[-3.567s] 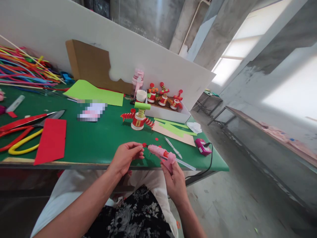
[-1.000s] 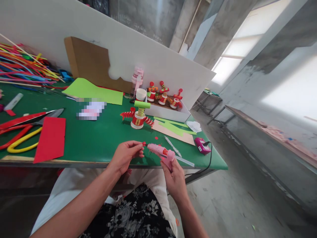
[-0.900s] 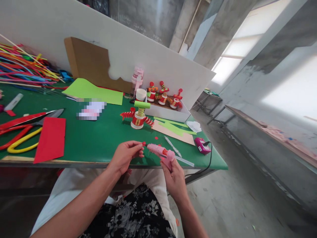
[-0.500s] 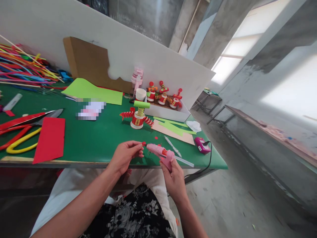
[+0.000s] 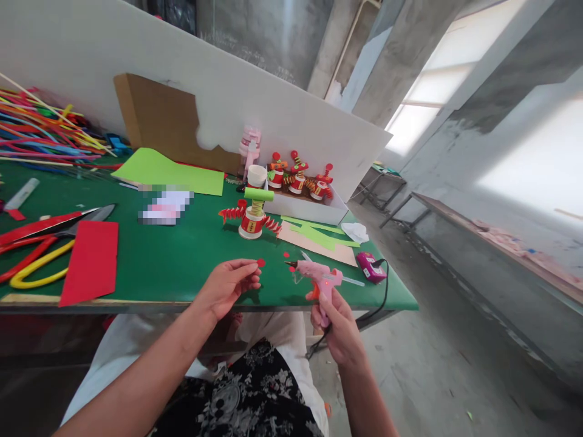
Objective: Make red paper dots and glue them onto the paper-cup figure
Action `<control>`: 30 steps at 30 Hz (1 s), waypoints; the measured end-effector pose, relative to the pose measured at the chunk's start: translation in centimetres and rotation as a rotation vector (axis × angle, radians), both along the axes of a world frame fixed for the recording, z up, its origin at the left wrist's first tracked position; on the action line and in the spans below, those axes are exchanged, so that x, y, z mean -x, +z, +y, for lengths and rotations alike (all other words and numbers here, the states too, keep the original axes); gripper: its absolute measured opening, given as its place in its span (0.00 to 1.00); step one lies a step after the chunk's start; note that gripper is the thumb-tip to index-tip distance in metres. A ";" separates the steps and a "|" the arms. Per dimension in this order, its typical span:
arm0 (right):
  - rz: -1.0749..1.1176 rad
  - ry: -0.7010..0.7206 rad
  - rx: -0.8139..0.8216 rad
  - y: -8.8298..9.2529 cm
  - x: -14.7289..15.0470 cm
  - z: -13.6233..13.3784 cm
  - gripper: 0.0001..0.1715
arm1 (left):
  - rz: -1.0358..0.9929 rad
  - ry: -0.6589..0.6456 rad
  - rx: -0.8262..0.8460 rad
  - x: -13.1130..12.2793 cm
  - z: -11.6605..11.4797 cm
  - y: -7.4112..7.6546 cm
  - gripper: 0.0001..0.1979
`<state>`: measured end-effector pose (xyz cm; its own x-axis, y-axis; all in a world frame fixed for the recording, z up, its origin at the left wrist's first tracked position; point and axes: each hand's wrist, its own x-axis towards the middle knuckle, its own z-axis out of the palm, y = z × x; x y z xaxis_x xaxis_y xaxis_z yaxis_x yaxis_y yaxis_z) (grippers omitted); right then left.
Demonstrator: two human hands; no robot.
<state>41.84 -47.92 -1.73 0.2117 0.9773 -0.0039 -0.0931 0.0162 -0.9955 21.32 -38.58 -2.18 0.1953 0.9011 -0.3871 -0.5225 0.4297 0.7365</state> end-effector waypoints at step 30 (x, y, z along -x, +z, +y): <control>-1.003 -0.455 0.172 -2.7 -9.9 2.1 0.25 | -0.063 -0.118 0.140 -0.4 -3.0 3.3 0.06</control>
